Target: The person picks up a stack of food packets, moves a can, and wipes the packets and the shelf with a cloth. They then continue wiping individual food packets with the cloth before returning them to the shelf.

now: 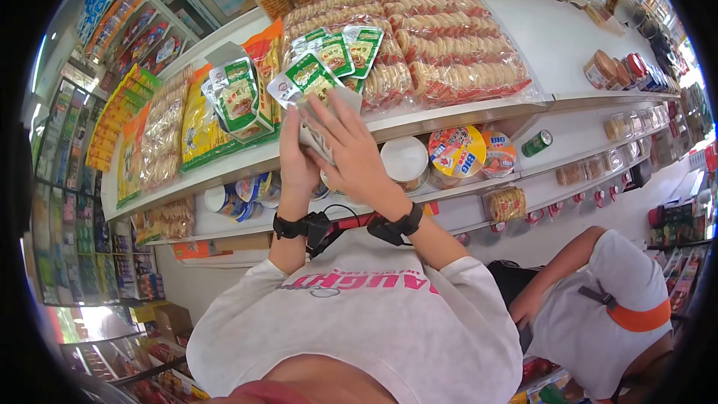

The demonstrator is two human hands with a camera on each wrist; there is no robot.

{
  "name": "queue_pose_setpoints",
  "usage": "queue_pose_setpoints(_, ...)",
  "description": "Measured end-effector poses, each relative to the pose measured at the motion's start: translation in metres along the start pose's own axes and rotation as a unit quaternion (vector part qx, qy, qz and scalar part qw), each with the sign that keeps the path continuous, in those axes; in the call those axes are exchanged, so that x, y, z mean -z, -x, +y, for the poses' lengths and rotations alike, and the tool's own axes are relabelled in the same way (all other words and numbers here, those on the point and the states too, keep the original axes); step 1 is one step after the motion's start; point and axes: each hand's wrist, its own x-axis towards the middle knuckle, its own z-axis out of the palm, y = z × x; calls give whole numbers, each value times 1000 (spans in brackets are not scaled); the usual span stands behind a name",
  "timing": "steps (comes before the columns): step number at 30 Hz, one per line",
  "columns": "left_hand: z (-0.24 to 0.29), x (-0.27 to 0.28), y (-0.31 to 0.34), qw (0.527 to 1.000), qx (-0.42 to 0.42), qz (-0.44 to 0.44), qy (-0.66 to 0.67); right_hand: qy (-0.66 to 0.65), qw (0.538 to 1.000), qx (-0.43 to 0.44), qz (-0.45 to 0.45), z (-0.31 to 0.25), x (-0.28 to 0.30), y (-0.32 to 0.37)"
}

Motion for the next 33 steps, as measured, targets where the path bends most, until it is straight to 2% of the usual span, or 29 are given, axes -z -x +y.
queue_pose_setpoints(1, -2, -1, 0, 999, -8, 19, -32, 26, 1000, -7, 1, 4, 0, 1)
queue_pose_setpoints(4, -6, -2, -3, 988, -15, 68, -136, -85, 989, -80, 90, 14, -5, -4)
queue_pose_setpoints(7, -5, 4, -8, 970, -32, 106, -218, -206, 969, -117, 72, 17, -5, 1)
queue_pose_setpoints(9, -7, 1, -9, 962, -90, 125, -227, -226, 961, -147, 58, 23, -10, 9)
queue_pose_setpoints(12, -6, 4, -9, 976, -42, 100, -190, -242, 941, -229, 51, 33, -7, 13)
queue_pose_setpoints(13, -6, 6, -8, 973, -30, 65, -218, -246, 932, -263, 48, 37, -4, 13)
queue_pose_setpoints(15, -6, 10, -10, 961, -7, -1, -275, -235, 929, -274, 81, 54, 2, 7)
queue_pose_setpoints(16, -3, 5, -12, 966, -9, -14, -259, -231, 926, -282, 95, 60, 5, 4)
queue_pose_setpoints(19, -13, 18, -33, 935, -113, -3, -336, -289, 900, -282, 162, 74, 9, -14)
queue_pose_setpoints(20, -1, -2, -37, 933, -113, 20, -340, -317, 882, -310, 160, 77, 11, -19)
queue_pose_setpoints(21, -3, -2, -48, 868, -201, 40, -452, -300, 888, -307, 167, 83, 10, -22)
queue_pose_setpoints(22, -3, 1, -61, 781, -281, 59, -555, -284, 893, -303, 173, 91, 8, -25)
queue_pose_setpoints(23, -3, 2, -65, 673, -351, 78, -646, -270, 899, -297, 179, 96, 7, -27)
queue_pose_setpoints(24, -3, -1, -63, 682, -355, 109, -630, -242, 908, -286, 186, 96, 8, -27)
queue_pose_setpoints(26, 8, 9, -53, 721, -351, 99, -589, -191, 925, -258, 205, 94, 12, -22)
queue_pose_setpoints(27, 15, 15, -50, 739, -350, 93, -569, -212, 917, -265, 210, 97, 14, -16)
queue_pose_setpoints(28, 24, 21, -46, 742, -359, 130, -552, -232, 908, -276, 213, 100, 15, -4)
queue_pose_setpoints(31, 54, 60, -52, 663, -401, 209, -596, -276, 875, -324, 233, 86, 15, 7)
queue_pose_setpoints(33, 68, 68, -57, 637, -403, 255, -605, -278, 856, -357, 250, 73, 16, 11)
